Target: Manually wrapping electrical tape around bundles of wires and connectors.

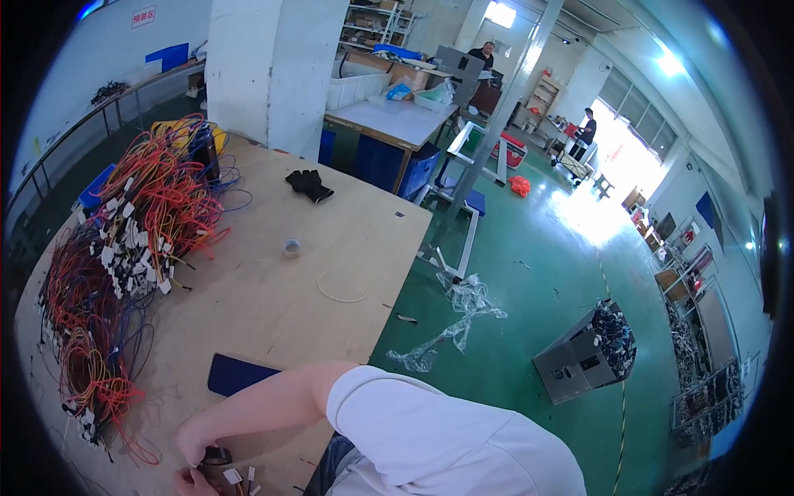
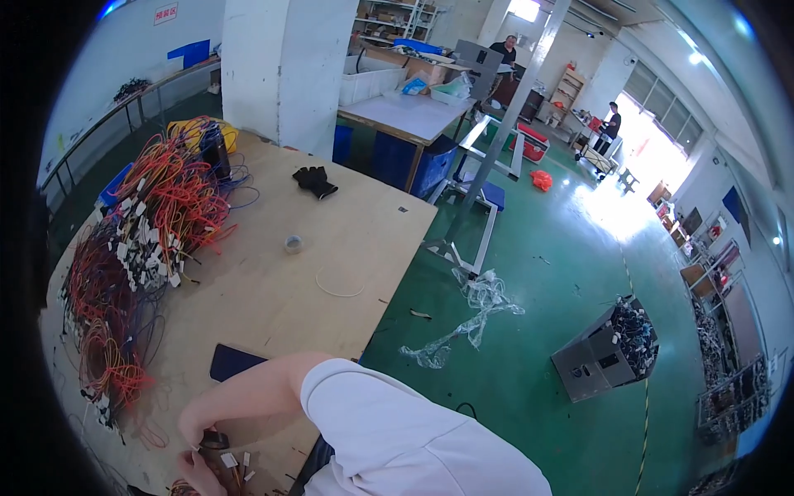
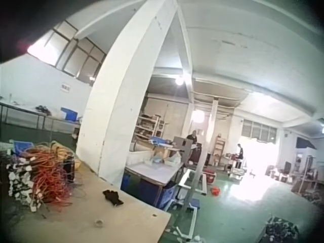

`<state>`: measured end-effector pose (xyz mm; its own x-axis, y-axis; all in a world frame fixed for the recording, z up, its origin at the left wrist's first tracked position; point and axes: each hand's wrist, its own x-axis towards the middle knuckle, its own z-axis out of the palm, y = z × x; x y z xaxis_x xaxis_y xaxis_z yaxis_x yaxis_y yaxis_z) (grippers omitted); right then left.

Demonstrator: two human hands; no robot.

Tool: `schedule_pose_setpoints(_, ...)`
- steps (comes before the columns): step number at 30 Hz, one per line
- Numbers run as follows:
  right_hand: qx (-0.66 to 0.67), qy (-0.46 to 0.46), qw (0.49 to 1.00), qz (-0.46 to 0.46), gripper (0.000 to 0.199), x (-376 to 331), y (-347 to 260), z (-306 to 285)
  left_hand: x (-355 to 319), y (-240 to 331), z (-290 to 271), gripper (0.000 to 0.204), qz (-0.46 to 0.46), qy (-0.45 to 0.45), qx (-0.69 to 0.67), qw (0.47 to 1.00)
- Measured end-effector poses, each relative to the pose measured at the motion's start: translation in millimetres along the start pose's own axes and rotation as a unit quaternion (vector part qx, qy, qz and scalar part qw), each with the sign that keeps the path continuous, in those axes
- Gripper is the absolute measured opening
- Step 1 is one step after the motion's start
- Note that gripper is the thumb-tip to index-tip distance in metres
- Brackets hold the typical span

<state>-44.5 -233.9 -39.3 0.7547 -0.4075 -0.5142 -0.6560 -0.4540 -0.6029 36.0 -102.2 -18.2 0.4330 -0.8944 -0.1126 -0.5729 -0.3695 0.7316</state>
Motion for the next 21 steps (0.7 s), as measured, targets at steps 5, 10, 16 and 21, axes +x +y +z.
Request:
schedule_pose_setpoints(5, 0.032, 0.021, 0.991, -0.127, 0.034, -18.2, -17.7, 2.6, 6.0, -39.5, 1.2, 0.01, -0.02, 0.01, -0.128, 0.991)
schedule_pose_setpoints(10, 0.12, -0.012, 0.992, 0.025, 0.03, -74.5, 11.9, -26.9, 3.9, 6.1, 26.2, 0.014, -0.006, -0.052, -0.098, 0.994)
schedule_pose_setpoints(16, 0.062, -0.045, 0.996, 0.042, 0.022, -63.8, -2.3, -32.1, -7.9, 19.4, 2.9, 0.008, -0.129, -0.042, -0.287, 0.948)
schedule_pose_setpoints(21, 0.095, -0.039, 0.994, 0.043, 0.024, -62.5, 1.0, -35.5, -4.0, 17.5, 4.7, 0.007, -0.122, -0.05, -0.309, 0.942)
